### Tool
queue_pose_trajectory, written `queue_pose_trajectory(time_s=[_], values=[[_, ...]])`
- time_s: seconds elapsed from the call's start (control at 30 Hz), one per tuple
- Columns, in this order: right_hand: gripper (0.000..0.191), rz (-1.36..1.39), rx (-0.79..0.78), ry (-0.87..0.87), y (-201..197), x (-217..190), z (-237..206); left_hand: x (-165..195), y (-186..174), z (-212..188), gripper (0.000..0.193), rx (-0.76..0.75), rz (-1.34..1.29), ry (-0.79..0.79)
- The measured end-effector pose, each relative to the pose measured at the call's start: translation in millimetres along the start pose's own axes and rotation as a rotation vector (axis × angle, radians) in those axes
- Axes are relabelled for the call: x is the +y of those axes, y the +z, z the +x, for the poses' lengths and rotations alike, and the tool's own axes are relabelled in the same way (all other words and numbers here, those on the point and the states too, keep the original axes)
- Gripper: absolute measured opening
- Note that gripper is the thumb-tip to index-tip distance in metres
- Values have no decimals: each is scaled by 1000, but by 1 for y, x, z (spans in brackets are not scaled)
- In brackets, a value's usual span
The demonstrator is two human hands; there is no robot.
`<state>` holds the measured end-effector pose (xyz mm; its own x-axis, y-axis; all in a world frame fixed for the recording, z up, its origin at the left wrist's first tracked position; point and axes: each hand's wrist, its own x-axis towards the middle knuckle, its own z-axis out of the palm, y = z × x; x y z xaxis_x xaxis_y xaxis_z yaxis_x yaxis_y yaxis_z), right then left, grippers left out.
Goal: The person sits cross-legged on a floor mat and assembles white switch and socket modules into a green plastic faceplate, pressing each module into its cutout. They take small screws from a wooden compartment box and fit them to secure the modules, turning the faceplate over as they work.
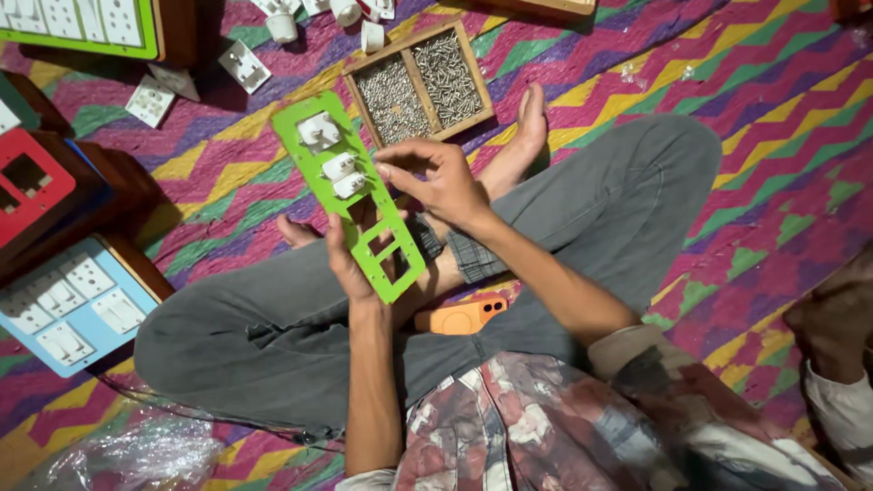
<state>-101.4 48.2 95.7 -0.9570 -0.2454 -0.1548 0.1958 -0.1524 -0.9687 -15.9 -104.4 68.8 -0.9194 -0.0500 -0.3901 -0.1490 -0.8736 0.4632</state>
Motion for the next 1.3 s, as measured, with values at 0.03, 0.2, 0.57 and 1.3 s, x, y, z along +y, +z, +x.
queue_pose_trajectory(time_s=[0.03, 0.2, 0.57, 1.3], values=[[20, -87, -2, -56, 2, -1, -1, -2, -1, 0, 59, -20, -43, -18], [14, -494, 63, -339, 8, 1, -6, -2, -5, -7, 62, 47, -56, -155], [13, -217, -37, -272, 12, 12, -7, 7, -7, -2, 51, -14, -214, -160], [13, -499, 96, -382, 20, -1, -9, 9, 0, -4, 59, 24, -77, -205]])
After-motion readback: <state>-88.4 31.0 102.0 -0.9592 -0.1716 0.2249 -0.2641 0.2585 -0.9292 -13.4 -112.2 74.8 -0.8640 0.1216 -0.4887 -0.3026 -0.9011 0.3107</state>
